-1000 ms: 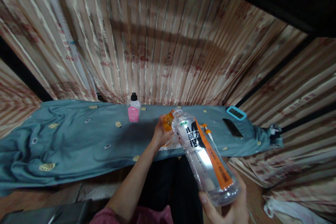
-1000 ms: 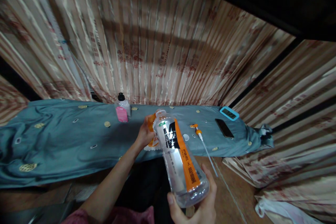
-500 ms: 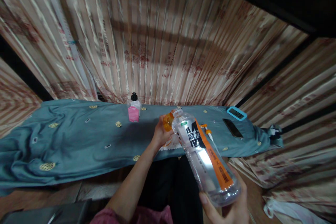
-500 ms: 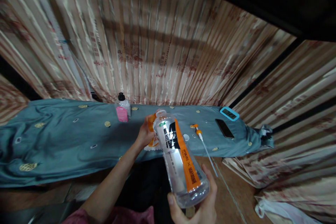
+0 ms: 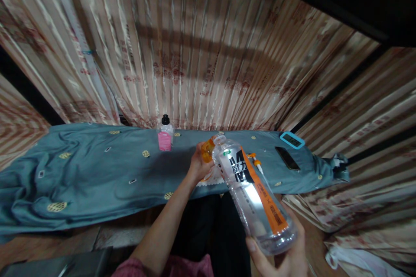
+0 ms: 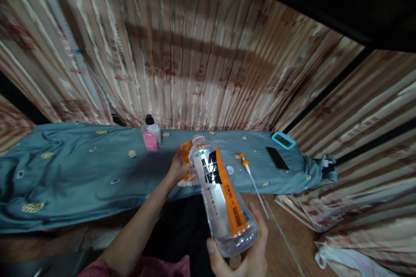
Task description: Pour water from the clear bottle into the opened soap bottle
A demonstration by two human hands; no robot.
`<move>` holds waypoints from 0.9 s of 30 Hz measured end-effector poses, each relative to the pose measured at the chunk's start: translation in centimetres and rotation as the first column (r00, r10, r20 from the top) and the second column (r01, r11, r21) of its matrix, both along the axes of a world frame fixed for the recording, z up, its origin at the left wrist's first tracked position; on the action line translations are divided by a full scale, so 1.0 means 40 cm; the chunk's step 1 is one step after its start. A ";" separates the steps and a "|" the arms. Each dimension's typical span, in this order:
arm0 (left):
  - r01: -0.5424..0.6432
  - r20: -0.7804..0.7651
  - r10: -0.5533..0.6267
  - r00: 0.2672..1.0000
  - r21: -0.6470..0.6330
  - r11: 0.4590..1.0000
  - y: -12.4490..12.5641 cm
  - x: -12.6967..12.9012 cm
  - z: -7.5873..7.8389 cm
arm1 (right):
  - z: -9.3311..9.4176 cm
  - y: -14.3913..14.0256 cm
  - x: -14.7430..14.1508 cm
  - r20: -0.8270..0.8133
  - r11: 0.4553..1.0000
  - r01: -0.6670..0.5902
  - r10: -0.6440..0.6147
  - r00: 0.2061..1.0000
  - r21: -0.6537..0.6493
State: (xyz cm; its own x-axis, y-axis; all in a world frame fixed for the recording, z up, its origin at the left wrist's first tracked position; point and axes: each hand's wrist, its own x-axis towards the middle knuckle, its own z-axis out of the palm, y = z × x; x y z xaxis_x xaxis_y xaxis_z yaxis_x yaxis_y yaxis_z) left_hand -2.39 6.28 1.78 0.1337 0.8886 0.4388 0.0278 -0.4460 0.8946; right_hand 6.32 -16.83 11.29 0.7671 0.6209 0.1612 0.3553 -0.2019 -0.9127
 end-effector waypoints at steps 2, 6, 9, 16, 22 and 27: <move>-0.006 -0.001 0.006 1.000 -0.003 1.000 -0.001 0.000 0.003 | -0.001 0.000 0.000 0.005 1.000 -0.001 0.001 1.000 0.004; -0.006 -0.013 0.006 1.000 -0.016 1.000 -0.003 -0.003 0.010 | -0.013 -0.001 0.006 0.015 1.000 -0.024 0.023 1.000 0.018; -0.008 -0.018 0.007 1.000 -0.035 0.999 -0.005 -0.007 0.015 | -0.025 -0.002 0.009 0.016 0.999 -0.037 0.037 0.999 0.029; -0.002 -0.045 -0.001 0.999 -0.065 0.998 -0.001 -0.019 0.023 | -0.031 -0.003 0.004 -0.057 0.993 -0.113 0.115 0.992 0.041; -0.023 -0.080 0.018 0.997 -0.070 0.997 0.002 -0.021 0.032 | -0.046 -0.002 0.006 -0.030 0.990 -0.134 0.135 0.990 0.042; -0.050 -0.091 0.045 0.995 -0.055 0.997 0.006 -0.023 0.031 | -0.055 -0.001 0.004 -0.112 0.988 -0.138 0.145 0.983 0.062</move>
